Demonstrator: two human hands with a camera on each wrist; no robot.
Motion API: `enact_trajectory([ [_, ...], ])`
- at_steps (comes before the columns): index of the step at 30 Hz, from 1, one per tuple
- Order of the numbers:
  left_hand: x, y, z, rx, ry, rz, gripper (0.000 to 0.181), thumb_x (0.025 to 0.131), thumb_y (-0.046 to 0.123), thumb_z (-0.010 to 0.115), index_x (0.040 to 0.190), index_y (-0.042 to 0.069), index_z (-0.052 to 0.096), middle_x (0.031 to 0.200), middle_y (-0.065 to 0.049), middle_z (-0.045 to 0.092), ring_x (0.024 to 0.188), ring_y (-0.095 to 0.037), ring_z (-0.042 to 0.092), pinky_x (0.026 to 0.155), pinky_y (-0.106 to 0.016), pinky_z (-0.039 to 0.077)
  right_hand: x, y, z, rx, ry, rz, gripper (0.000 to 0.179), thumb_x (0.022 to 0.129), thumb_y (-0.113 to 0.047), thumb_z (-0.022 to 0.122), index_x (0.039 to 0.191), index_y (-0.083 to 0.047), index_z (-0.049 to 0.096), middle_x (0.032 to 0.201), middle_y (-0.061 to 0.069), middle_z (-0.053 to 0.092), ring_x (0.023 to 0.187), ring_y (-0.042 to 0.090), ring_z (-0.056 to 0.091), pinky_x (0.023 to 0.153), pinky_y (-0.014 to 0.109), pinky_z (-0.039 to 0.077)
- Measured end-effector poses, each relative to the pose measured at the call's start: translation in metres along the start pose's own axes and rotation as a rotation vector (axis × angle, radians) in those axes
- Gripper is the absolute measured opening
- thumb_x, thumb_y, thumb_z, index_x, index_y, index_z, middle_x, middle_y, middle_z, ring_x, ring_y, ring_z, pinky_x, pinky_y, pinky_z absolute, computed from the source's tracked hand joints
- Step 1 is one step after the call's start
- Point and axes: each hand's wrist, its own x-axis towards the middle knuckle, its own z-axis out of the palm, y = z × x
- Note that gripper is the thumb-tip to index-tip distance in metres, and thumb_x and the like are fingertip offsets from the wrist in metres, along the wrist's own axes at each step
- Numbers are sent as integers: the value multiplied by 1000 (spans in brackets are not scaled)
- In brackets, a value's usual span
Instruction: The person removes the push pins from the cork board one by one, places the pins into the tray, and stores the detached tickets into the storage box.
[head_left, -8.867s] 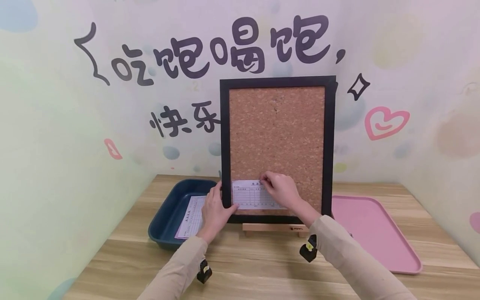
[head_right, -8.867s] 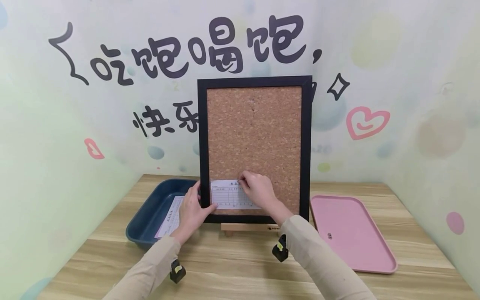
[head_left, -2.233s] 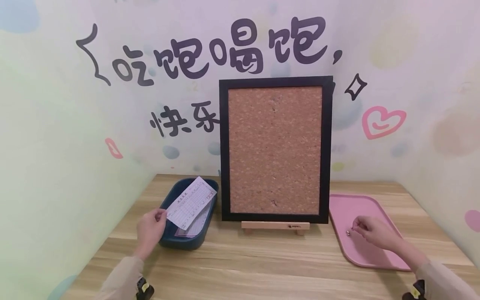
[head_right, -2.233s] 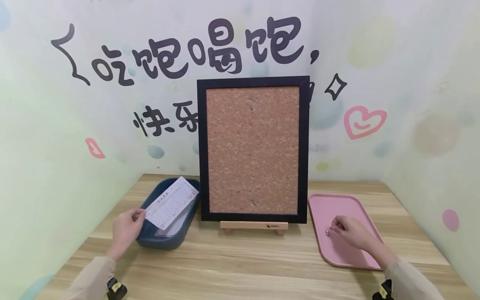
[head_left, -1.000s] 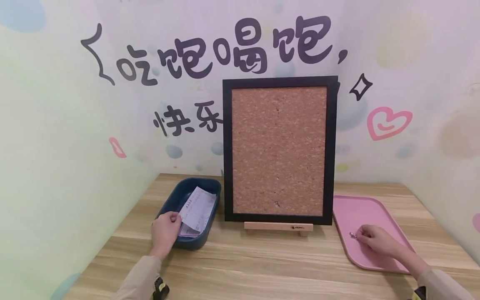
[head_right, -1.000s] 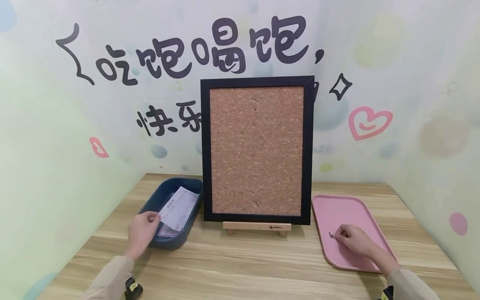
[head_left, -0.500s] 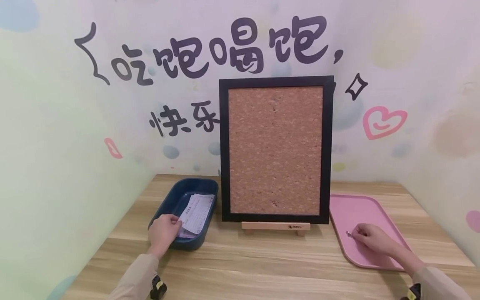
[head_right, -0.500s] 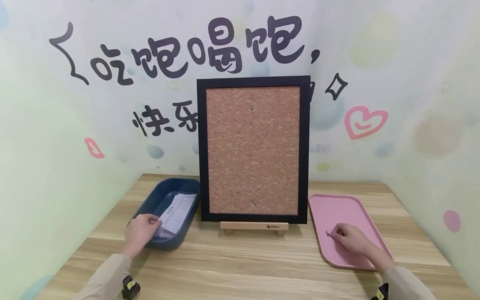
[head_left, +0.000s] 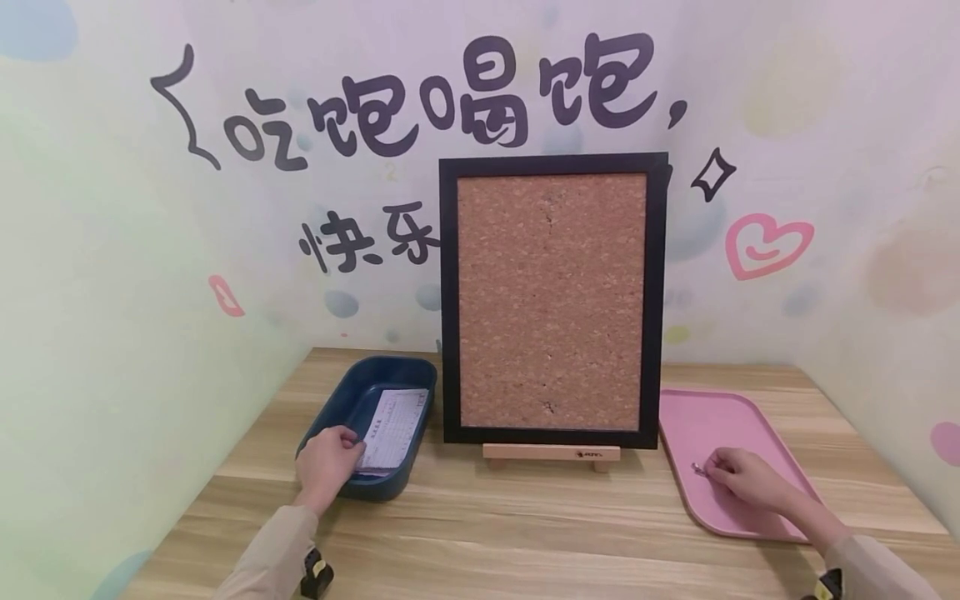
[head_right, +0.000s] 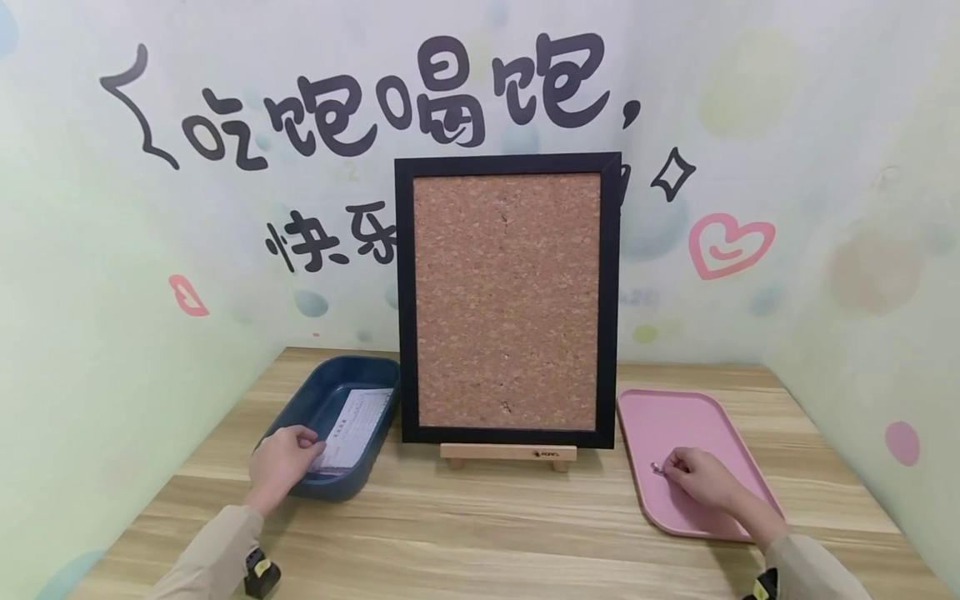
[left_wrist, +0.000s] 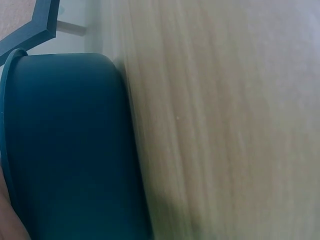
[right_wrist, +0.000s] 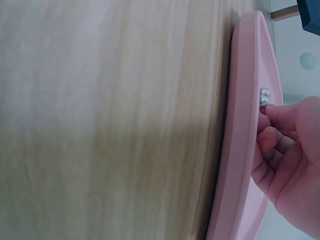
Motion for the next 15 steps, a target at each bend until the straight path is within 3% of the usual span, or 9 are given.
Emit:
enact_trajectory([
  [9, 0, 1, 1, -15, -6, -14, 22, 75, 21, 69, 84, 1, 66, 75, -8, 65, 69, -25, 60, 59, -38, 42, 2, 15, -2, 104, 1, -99, 9, 86, -7, 55, 78, -3, 57, 65, -7, 53, 55, -1, 43, 46, 21, 36],
  [15, 4, 2, -2, -57, 16, 45, 24, 78, 22, 67, 88, 1, 66, 81, -11, 66, 75, -26, 61, 65, -41, 45, 6, 9, -12, 77, -29, -48, 8, 87, -2, 53, 82, 1, 57, 64, -4, 53, 50, -1, 43, 43, 22, 39],
])
